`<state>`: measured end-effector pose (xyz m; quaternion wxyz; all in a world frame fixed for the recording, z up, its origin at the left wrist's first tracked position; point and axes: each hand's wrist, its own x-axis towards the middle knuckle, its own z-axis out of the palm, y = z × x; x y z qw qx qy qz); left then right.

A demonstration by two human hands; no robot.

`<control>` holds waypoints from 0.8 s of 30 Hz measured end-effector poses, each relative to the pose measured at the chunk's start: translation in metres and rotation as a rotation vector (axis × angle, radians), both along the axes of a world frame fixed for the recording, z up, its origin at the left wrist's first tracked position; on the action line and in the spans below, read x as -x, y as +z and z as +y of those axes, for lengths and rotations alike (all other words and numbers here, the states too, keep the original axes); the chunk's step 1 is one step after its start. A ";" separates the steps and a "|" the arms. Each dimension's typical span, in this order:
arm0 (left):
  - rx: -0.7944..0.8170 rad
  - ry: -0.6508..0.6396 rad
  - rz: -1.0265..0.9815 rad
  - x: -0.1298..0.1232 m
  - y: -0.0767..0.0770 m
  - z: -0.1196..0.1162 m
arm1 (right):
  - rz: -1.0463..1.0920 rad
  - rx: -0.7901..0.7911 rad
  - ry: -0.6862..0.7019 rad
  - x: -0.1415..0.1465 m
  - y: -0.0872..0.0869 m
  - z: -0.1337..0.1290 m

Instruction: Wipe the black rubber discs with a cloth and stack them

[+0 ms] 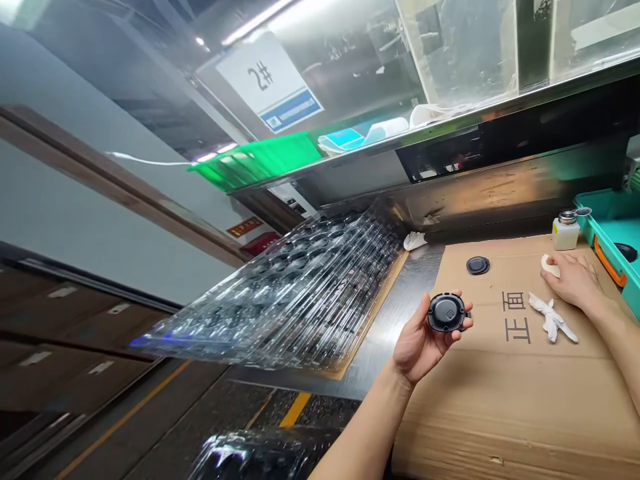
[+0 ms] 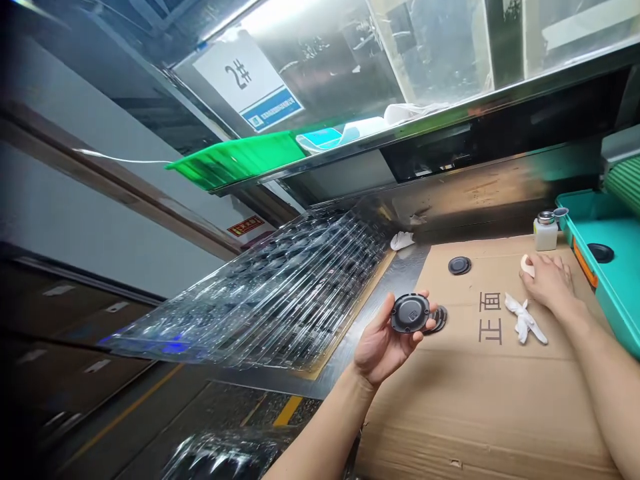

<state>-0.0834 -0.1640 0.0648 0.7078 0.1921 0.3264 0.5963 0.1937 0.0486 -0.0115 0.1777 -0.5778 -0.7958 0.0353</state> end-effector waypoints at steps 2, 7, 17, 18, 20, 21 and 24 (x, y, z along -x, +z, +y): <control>0.007 0.008 -0.003 0.003 -0.002 -0.001 | 0.006 -0.003 -0.002 0.000 0.001 0.000; 0.038 0.025 0.035 0.008 -0.009 -0.002 | -0.003 -0.003 -0.012 0.001 0.003 -0.001; -0.205 0.228 1.132 0.038 -0.013 0.011 | -0.013 0.015 -0.004 0.001 0.004 0.000; -0.218 0.211 1.307 0.044 -0.012 0.014 | -0.013 0.017 -0.002 0.001 0.003 0.000; -0.219 0.102 1.527 0.054 -0.010 0.019 | -0.004 0.019 -0.003 0.002 0.002 0.001; -0.214 0.036 1.585 0.056 -0.010 0.021 | 0.002 0.021 -0.006 0.002 0.003 0.000; -0.215 -0.126 1.644 0.055 -0.015 0.026 | 0.011 0.028 -0.012 0.004 0.006 -0.003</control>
